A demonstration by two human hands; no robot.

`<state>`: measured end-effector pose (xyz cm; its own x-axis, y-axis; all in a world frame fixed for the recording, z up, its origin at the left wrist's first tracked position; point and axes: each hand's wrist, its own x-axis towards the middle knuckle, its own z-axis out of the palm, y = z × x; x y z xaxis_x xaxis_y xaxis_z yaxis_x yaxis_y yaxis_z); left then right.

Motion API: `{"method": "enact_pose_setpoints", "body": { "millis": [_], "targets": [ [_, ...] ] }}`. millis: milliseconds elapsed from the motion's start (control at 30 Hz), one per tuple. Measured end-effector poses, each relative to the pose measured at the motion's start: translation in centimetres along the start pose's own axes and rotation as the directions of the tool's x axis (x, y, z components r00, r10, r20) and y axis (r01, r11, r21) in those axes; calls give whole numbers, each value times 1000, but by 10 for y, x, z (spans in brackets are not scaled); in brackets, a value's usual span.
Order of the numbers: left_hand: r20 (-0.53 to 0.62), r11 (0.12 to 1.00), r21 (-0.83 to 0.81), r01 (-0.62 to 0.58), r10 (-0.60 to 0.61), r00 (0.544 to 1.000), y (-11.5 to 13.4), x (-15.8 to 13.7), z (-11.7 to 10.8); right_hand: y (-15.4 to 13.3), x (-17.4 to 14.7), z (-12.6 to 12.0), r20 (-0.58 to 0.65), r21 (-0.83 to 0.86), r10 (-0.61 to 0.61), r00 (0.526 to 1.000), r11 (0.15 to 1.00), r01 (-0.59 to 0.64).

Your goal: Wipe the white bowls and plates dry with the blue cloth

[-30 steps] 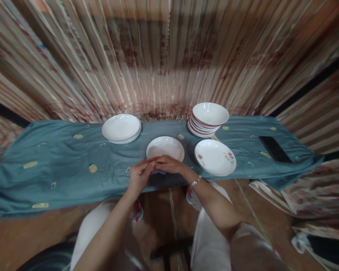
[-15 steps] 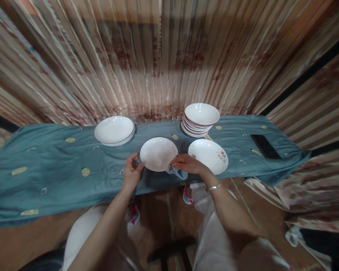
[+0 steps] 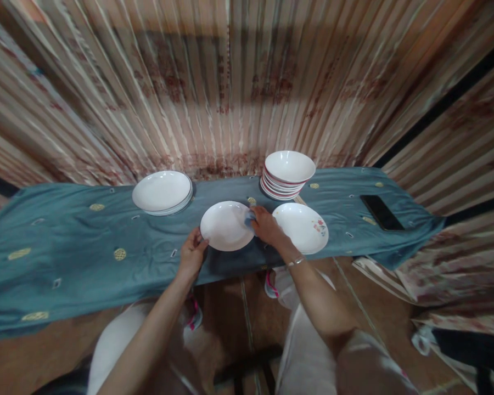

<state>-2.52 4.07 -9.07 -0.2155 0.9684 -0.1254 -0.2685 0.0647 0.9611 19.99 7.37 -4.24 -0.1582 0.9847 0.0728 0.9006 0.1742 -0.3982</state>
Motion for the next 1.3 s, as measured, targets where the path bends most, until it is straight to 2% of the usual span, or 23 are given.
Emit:
{"method": "enact_pose_setpoints", "body": {
  "millis": [133, 300, 467, 600, 667, 733, 933, 1000, 1133, 1300],
  "targets": [
    [-3, 1000, -18, 16, -16, 1000, 5, -1, 3, -8, 8, 9, 15, -55, 99, 995, 994, -98],
    [-60, 996, -82, -24, 19, 998, 17, -2, 1, -17, 8, 2, -104, 33, 75, 992, 997, -72],
    [56, 990, -99, -98, 104, 993, 38, -11, 12, -10, -6, -33, -259, 96, 59, 964, 995, -35],
    [200, 989, -134, -58, 84, 976, 42, -25, 36, 8, -27, -71, -325, 65, 90, 942, 995, -72],
    [282, 989, -139, -45, 83, 956, 39, -32, 49, 18, -41, -86, -336, 70, 97, 937, 994, -78],
    [303, 991, -126, -34, 71, 950, 34, -37, 61, 29, -55, -98, -362, 87, 128, 923, 991, -103],
    [373, 998, -41, -53, 65, 926, 11, -52, 107, 81, -92, -117, -379, 89, 291, 879, 956, -278],
    [385, 999, -12, -51, 51, 922, 1, -55, 125, 102, -98, -118, -397, 67, 323, 859, 944, -324],
    [379, 996, 74, -56, 24, 925, -24, -54, 156, 137, -105, -114, -392, 13, 356, 848, 924, -382],
    [366, 963, 238, -130, 36, 930, -48, -44, 167, 153, -104, -99, -355, -31, 403, 844, 897, -441]
  ]
}}
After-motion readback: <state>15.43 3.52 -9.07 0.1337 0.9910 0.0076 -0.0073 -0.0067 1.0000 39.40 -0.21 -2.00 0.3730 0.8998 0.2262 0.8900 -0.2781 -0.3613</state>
